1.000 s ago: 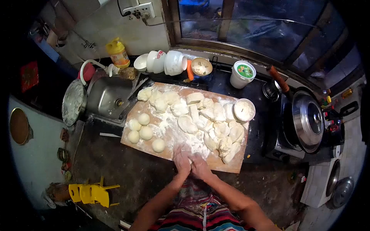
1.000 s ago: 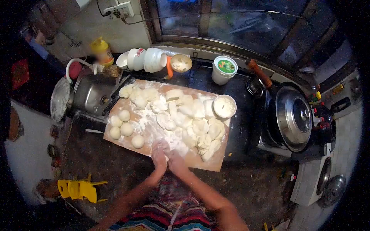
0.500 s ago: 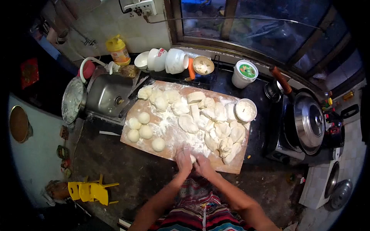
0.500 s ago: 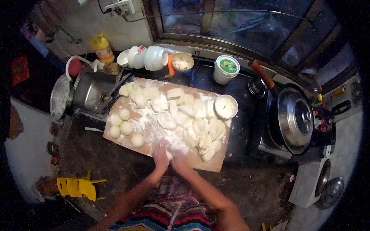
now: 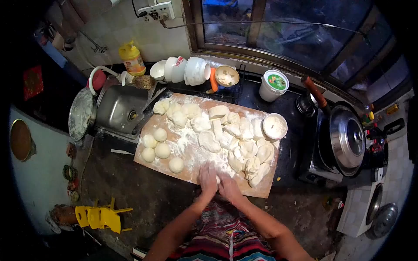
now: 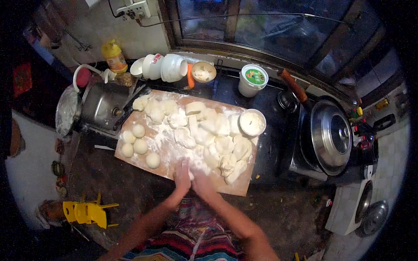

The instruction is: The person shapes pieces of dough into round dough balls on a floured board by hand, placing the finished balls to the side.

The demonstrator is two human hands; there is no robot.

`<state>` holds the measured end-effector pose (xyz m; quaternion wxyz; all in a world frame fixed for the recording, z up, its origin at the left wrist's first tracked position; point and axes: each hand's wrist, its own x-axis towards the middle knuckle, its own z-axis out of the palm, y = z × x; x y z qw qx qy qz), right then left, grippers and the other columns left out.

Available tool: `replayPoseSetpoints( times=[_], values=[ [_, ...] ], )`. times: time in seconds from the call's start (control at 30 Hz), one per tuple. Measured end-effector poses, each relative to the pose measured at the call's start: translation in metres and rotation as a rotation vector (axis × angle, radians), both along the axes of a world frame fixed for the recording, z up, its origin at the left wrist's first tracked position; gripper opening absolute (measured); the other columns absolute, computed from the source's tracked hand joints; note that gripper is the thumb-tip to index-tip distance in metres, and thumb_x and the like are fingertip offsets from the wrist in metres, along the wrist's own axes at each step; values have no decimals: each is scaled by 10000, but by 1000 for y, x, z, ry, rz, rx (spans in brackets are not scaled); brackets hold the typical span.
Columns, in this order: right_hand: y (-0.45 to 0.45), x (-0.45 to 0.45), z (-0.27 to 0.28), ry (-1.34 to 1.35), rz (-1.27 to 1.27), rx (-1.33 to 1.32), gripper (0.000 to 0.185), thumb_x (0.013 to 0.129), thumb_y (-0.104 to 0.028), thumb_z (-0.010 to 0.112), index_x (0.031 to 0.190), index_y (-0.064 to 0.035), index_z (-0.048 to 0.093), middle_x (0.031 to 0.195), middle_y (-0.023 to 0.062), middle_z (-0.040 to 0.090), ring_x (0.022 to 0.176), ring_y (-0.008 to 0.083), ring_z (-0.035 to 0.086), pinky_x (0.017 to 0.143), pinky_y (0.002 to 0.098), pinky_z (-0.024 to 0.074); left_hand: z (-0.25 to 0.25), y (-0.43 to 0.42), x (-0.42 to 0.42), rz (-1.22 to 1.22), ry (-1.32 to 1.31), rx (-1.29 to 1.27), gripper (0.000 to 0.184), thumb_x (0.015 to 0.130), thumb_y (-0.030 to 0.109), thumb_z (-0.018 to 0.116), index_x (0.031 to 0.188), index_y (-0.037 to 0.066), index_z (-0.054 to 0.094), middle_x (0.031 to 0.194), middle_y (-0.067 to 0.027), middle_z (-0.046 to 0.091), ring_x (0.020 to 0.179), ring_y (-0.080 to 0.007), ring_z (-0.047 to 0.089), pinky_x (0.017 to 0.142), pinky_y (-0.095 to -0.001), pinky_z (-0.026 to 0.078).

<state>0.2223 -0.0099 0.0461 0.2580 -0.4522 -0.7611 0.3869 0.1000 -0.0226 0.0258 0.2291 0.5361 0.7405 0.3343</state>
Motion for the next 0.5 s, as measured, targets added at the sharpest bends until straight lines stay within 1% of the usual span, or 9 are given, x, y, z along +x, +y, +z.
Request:
replayPoseSetpoints(
  times=[0.1,0.13,0.23,0.27,0.33,0.37,0.43,0.47,0.5],
  values=[
    [-11,2,26,-117,179,-173,468,796,-75,582,1254,-35,496,1046,277,559,999,422,545,804,489,475,16,-3,10,312,-196,-80,470,942,229,395,1270,-95,486,1331,-281,470,1292,-431,371,1119,-476,227],
    [-6,1,23,-93,105,-189,479,807,-117,596,1265,-37,486,989,260,566,945,407,561,778,477,479,-42,-2,-15,66,290,193,455,933,202,421,1273,-95,482,1332,-288,465,1300,-431,364,1120,-496,215],
    [9,-12,8,-21,-130,-256,535,838,-241,637,1300,-44,455,819,208,585,783,364,609,699,442,488,-22,47,-30,208,317,286,421,922,169,450,1244,-97,500,1320,-299,469,1298,-434,369,1112,-516,214],
    [16,-16,10,-6,-159,-358,572,844,-304,646,1310,-48,435,727,168,567,689,326,601,653,412,485,-19,51,-32,222,327,259,416,919,167,460,1235,-101,502,1313,-302,473,1297,-432,371,1111,-514,217],
    [25,-22,7,8,-168,-367,547,846,-264,634,1305,-45,433,713,166,563,681,318,598,652,409,486,-14,61,-35,249,349,226,407,915,163,479,1217,-110,506,1301,-308,479,1295,-428,375,1107,-512,223],
    [25,-24,6,15,-170,-371,535,847,-244,628,1302,-43,432,706,166,561,677,314,596,651,407,487,-23,55,-37,141,381,190,408,917,171,479,1215,-106,509,1295,-300,487,1291,-421,381,1105,-509,229],
    [17,-15,9,63,-99,-346,506,839,-198,619,1290,-46,447,796,190,583,734,332,607,681,419,493,-40,36,-38,-77,446,118,408,921,186,478,1212,-98,514,1285,-286,503,1282,-408,393,1100,-504,240],
    [12,-10,11,86,-66,-333,493,835,-175,614,1284,-47,455,841,202,594,762,341,613,696,425,496,-37,22,-33,-68,221,86,407,922,195,479,1207,-94,519,1282,-281,507,1274,-405,399,1099,-502,243],
    [7,-5,15,12,3,-267,482,833,-151,599,1283,-41,465,929,216,589,841,356,604,743,432,489,-7,7,-22,-56,-5,50,407,923,203,479,1202,-89,524,1280,-277,511,1267,-401,405,1098,-499,247]
  ],
)
